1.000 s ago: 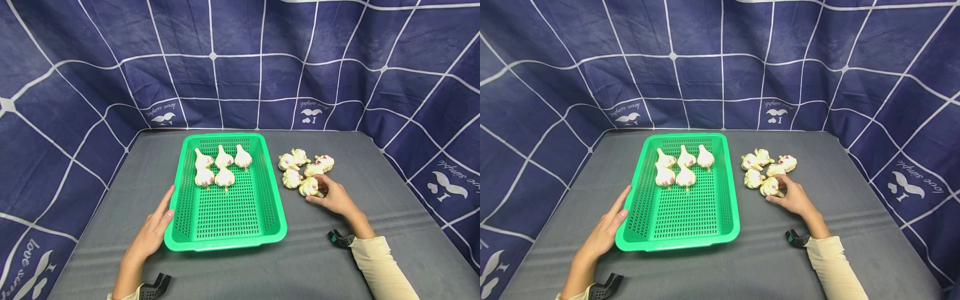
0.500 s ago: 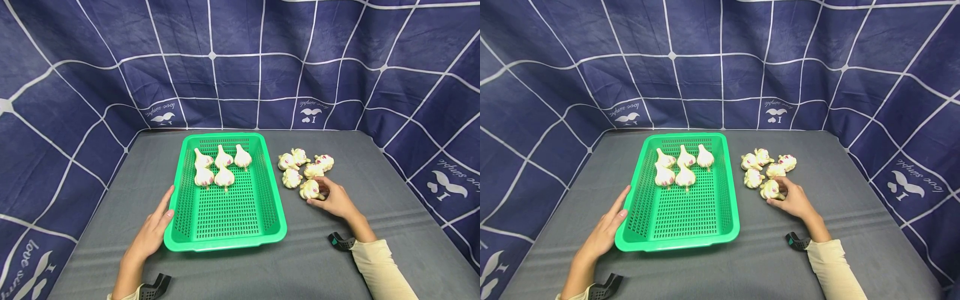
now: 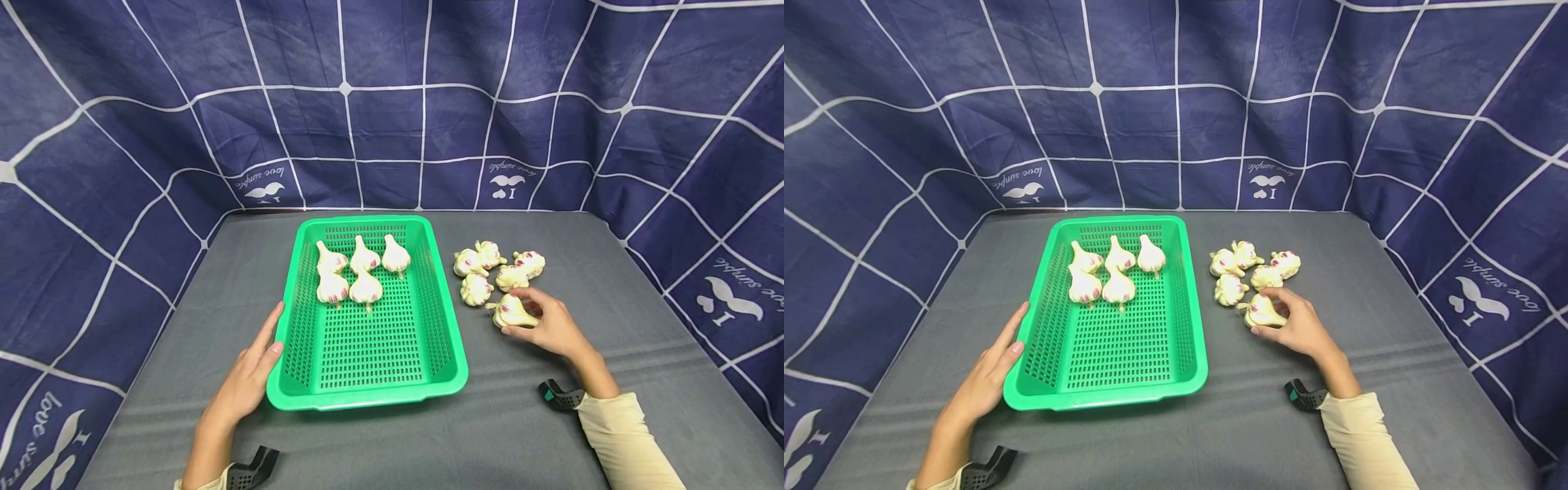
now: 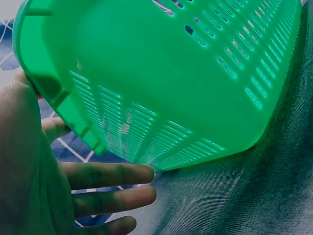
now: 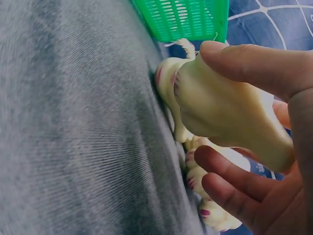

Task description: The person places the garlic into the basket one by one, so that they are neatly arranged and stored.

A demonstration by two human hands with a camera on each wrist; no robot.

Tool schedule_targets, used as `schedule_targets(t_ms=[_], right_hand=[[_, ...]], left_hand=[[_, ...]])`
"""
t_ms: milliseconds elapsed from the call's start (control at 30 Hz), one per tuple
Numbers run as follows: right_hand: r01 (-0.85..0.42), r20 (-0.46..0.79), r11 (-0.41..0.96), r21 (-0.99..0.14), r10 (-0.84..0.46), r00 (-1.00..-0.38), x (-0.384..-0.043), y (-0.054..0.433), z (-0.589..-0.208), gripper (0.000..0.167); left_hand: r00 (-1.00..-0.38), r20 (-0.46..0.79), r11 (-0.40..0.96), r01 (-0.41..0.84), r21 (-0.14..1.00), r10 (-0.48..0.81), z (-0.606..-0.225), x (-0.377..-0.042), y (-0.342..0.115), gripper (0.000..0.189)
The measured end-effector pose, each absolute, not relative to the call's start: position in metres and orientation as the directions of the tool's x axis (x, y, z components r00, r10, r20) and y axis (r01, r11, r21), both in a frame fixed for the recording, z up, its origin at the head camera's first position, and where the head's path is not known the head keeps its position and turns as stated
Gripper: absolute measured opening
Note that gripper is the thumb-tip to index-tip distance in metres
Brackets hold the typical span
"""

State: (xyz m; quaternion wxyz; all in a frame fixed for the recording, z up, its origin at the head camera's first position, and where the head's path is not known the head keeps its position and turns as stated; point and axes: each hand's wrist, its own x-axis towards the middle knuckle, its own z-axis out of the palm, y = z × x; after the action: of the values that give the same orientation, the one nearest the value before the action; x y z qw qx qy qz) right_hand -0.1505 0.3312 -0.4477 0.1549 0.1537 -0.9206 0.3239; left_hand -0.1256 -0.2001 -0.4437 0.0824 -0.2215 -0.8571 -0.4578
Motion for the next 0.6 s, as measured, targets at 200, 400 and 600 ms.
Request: schedule_targets(t_ms=[200, 400, 600], right_hand=[[-0.417, 0.417, 0.711, -0.566, -0.19, -0.889, -0.15, 0.33, -0.442, 0.068], [-0.453, 0.45, 0.709, -0.541, -0.211, -0.868, -0.152, 0.328, -0.435, 0.068], [-0.467, 0.451, 0.69, -0.552, -0.224, -0.864, -0.154, 0.325, -0.426, 0.069]], left_hand=[[-0.888, 0.345, 0.48, 0.456, 0.749, 0.305, -0.444, -0.125, -0.2, 0.059], [-0.885, 0.35, 0.479, 0.461, 0.747, 0.306, -0.444, -0.125, -0.2, 0.059], [-0.886, 0.349, 0.482, 0.46, 0.746, 0.305, -0.443, -0.125, -0.2, 0.059]])
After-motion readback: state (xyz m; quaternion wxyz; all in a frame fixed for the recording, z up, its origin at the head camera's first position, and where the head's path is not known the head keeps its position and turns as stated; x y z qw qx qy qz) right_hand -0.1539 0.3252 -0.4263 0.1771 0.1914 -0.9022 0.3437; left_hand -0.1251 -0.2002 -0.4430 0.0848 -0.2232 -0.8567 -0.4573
